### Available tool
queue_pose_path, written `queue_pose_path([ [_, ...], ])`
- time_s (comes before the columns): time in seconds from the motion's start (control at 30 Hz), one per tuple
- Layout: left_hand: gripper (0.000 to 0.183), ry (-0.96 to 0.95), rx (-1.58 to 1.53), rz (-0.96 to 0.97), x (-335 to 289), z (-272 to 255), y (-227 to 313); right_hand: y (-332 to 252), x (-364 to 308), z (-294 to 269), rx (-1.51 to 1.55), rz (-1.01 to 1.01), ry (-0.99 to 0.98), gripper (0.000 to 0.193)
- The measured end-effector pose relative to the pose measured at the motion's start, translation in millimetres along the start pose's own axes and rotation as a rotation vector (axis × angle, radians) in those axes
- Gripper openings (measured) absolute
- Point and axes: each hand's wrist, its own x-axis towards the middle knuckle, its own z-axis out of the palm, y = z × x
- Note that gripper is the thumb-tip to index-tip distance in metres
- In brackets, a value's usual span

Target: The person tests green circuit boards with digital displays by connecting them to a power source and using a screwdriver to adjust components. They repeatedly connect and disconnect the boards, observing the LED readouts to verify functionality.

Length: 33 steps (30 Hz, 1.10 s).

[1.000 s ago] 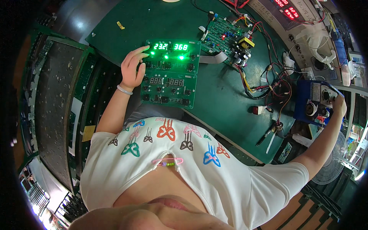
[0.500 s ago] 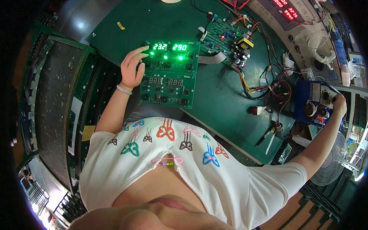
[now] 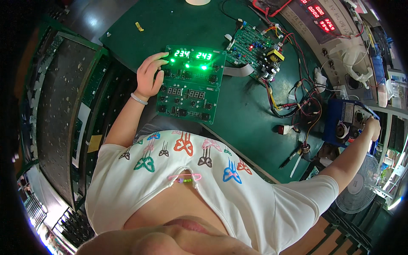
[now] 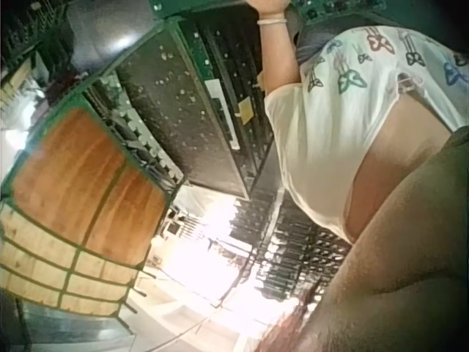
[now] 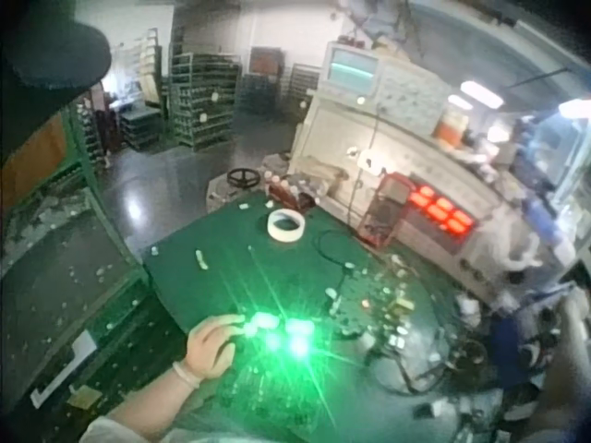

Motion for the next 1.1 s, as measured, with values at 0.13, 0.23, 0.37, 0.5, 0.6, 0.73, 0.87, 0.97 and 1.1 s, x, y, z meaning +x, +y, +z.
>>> queue_pose_path([
  [0.13, 0.022, 0.044, -0.009, 0.063, 2, 5, -4, 1, 3, -10, -0.046, 0.024, -0.002, 0.066],
  [0.23, 0.022, 0.019, 0.022, 0.057, 1, -1, -1, -56, -74, -37, 0.010, -0.302, 0.082, 0.069],
  [0.37, 0.023, -0.013, 0.027, 0.082, 5, -1, -4, -86, -259, -71, 0.589, -0.992, 0.028, 0.042],
  [0.5, 0.024, -0.010, 0.064, 0.070, 1, -1, -3, -91, -431, -80, 0.819, -1.249, -0.528, 0.022],
  [0.6, 0.023, 0.014, -0.005, 0.008, -2, 4, -3, -112, -488, -58, 1.100, -1.371, -0.694, 0.028],
  [0.73, 0.019, 0.010, -0.033, 0.006, 0, 4, -3, -147, -535, -54, 1.235, -1.162, -0.711, 0.038],
  [0.87, 0.018, 0.000, -0.012, 0.053, 1, 7, -6, -168, -550, -42, 1.360, -1.034, -0.547, 0.037],
  [0.97, 0.016, -0.010, 0.006, 0.036, -4, 3, -7, -174, -554, -46, 1.295, -1.030, -0.607, 0.037],
  [1.1, 0.016, -0.011, 0.008, 0.046, -3, 3, -4, -167, -558, -52, 1.347, -0.952, -0.670, 0.035],
])
